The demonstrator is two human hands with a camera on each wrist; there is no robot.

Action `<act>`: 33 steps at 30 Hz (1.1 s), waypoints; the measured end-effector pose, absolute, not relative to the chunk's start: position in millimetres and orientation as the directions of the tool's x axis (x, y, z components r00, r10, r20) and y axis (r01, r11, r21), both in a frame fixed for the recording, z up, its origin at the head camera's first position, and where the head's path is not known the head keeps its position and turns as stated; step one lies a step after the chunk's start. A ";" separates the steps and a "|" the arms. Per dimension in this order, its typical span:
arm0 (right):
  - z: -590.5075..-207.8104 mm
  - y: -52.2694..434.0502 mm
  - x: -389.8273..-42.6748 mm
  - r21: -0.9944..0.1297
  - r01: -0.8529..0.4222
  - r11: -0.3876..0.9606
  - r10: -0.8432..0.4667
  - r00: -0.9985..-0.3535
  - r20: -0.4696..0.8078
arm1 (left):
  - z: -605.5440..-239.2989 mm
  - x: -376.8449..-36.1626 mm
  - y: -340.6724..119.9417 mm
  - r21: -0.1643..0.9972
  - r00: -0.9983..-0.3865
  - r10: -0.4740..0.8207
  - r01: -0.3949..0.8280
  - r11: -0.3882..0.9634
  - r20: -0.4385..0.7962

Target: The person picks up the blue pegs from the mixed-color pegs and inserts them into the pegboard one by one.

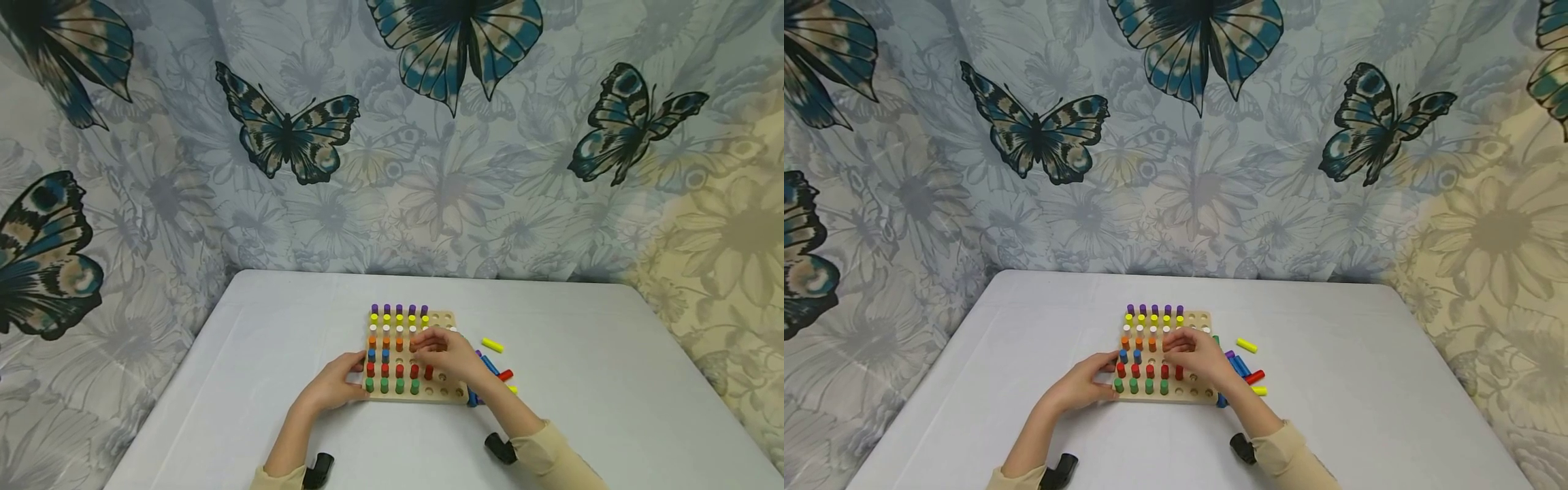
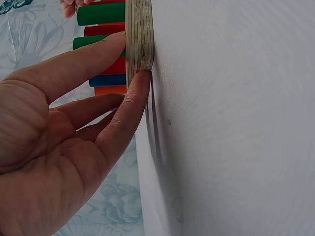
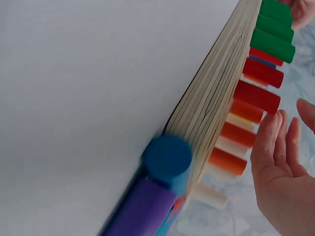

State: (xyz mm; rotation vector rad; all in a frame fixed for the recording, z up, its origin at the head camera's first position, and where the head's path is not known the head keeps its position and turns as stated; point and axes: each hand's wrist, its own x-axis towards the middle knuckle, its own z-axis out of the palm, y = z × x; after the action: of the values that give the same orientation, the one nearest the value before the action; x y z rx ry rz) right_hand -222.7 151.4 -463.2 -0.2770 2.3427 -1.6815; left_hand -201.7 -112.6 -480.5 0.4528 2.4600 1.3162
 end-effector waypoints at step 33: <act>-463.2 229.9 -210.5 -0.896 0.085 0.435 -0.121 -0.981 -0.151 | -482.3 -200.4 -112.3 0.850 -0.902 0.414 0.118 0.513 -0.125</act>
State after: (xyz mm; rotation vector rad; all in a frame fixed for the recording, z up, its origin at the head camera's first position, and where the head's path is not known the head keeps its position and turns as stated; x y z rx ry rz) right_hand -210.5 229.9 -463.2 -0.0314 2.4925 -1.5737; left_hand -200.4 -112.3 -482.3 0.4446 2.4459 1.3389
